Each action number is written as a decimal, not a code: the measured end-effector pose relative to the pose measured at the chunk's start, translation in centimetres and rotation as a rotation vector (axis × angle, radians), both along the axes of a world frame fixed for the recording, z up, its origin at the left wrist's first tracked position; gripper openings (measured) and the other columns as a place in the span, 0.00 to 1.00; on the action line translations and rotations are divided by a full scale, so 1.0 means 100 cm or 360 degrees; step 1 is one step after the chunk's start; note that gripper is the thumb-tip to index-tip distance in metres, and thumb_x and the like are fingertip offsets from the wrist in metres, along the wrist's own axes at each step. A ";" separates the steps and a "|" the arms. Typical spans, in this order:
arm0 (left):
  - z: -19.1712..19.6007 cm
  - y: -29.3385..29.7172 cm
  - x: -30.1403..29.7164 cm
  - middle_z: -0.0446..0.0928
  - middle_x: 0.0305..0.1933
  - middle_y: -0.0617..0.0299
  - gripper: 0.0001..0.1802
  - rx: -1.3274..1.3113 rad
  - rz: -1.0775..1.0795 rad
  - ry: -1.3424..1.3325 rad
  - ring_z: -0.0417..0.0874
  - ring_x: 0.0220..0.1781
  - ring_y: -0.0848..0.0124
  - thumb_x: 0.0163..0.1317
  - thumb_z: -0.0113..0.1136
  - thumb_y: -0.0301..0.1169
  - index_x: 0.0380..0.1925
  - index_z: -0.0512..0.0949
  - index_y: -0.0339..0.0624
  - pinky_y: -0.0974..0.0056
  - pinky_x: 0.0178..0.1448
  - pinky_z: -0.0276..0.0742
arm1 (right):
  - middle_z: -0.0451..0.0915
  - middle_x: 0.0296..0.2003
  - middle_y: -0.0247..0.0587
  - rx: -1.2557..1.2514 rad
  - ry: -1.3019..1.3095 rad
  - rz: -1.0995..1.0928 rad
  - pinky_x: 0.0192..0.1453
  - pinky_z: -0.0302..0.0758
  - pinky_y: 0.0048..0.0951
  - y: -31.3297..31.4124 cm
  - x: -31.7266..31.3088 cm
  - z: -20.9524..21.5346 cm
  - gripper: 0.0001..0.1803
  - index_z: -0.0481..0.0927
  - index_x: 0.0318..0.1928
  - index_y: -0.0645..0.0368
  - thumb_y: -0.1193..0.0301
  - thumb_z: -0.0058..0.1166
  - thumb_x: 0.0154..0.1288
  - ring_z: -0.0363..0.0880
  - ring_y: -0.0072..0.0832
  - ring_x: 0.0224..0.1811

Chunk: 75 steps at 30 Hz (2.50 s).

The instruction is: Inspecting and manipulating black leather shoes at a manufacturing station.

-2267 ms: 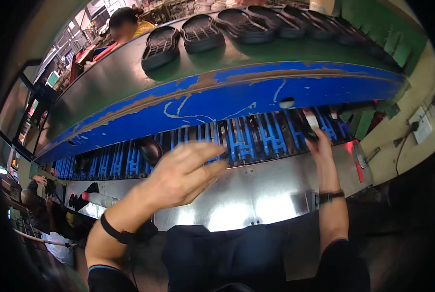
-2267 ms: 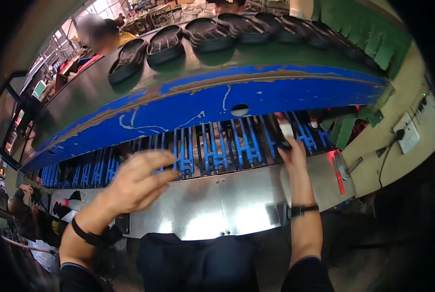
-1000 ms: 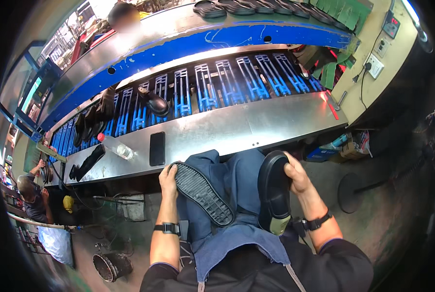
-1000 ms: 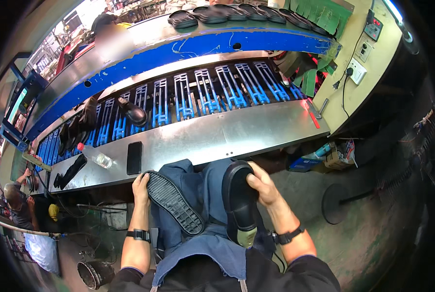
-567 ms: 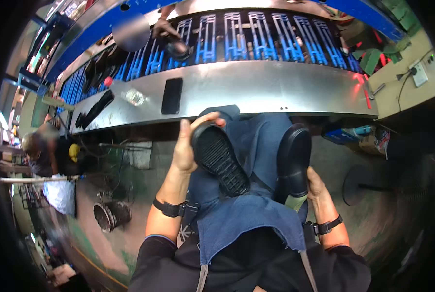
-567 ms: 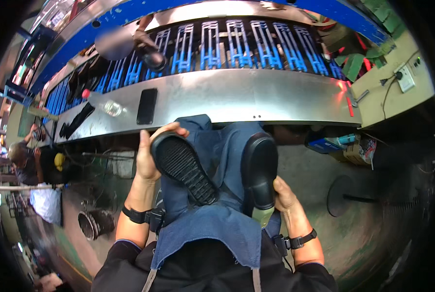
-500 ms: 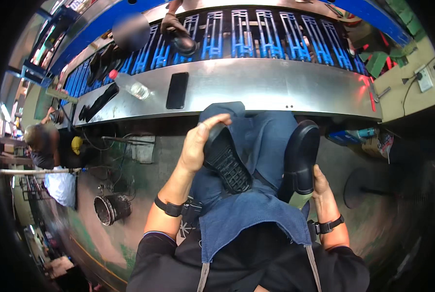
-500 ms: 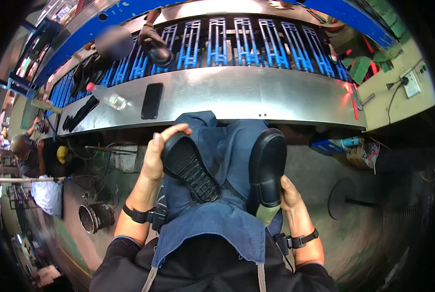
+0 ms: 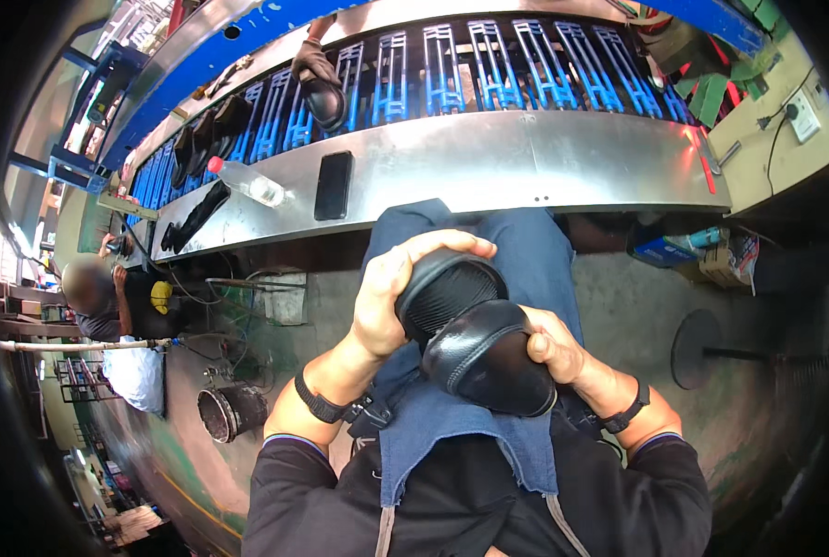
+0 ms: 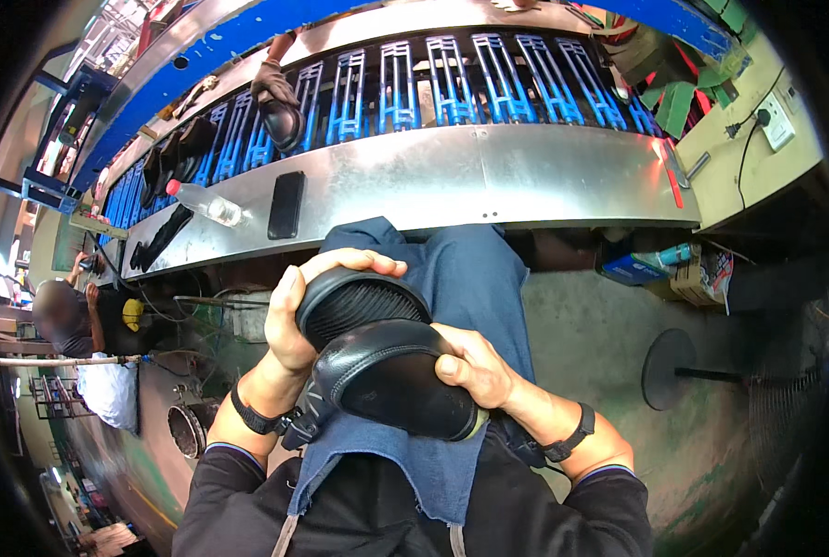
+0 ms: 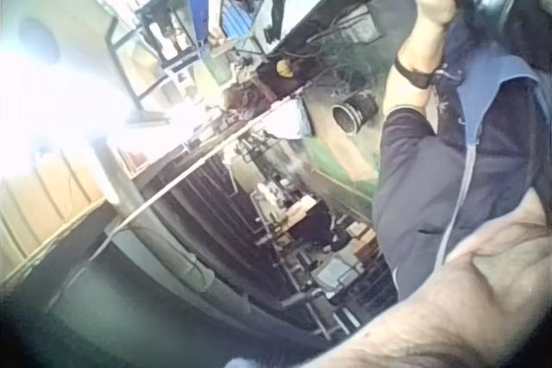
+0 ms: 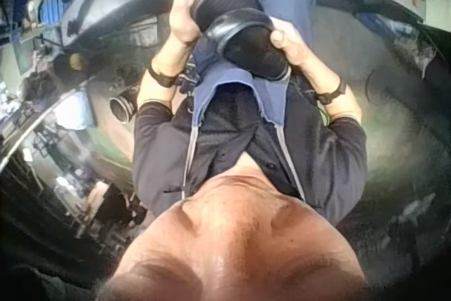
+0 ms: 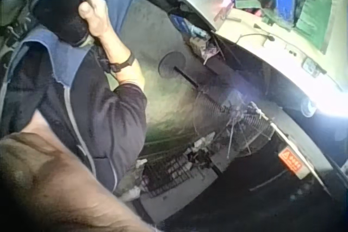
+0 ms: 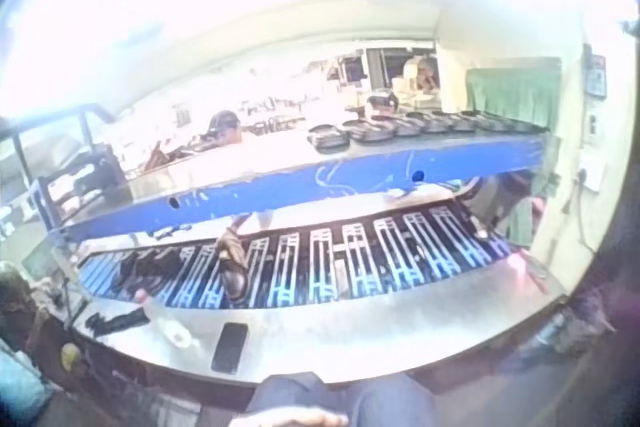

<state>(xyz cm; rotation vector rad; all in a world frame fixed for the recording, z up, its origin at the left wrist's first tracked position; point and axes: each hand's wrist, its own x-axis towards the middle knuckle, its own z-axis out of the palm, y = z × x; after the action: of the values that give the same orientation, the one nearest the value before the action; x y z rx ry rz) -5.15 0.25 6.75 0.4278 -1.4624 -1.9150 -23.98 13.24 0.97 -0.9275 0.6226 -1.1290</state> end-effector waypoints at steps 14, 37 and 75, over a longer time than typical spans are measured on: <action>0.024 0.017 -0.010 0.77 0.59 0.37 0.41 -0.0239 0.0004 -0.0219 0.75 0.65 0.48 0.70 0.35 0.59 0.54 0.76 0.27 0.47 0.71 0.67 | 0.79 0.55 0.47 0.0094 0.0002 -0.0100 0.60 0.73 0.30 0.005 -0.012 -0.003 0.50 0.70 0.64 0.71 0.34 0.52 0.64 0.78 0.30 0.56; 0.017 0.017 -0.008 0.76 0.60 0.36 0.39 -0.0279 -0.0065 -0.0143 0.74 0.66 0.49 0.71 0.35 0.57 0.54 0.76 0.27 0.47 0.71 0.66 | 0.80 0.51 0.44 0.0094 0.0120 -0.0141 0.56 0.73 0.27 0.003 -0.010 -0.001 0.49 0.72 0.61 0.71 0.33 0.52 0.64 0.77 0.27 0.52; -0.008 0.056 -0.032 0.74 0.61 0.32 0.50 -0.1080 0.0443 -0.0355 0.82 0.59 0.46 0.60 0.72 0.40 0.71 0.54 0.21 0.56 0.62 0.78 | 0.82 0.50 0.45 0.0206 -0.0148 -0.0351 0.55 0.76 0.27 0.019 -0.018 -0.040 0.42 0.74 0.59 0.70 0.37 0.42 0.73 0.81 0.27 0.50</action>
<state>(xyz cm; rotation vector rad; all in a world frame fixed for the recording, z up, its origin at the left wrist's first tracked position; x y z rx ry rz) -8.32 5.87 5.94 0.4945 -1.9636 -1.0893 -25.79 15.18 -3.06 -0.7038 0.7257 -1.3046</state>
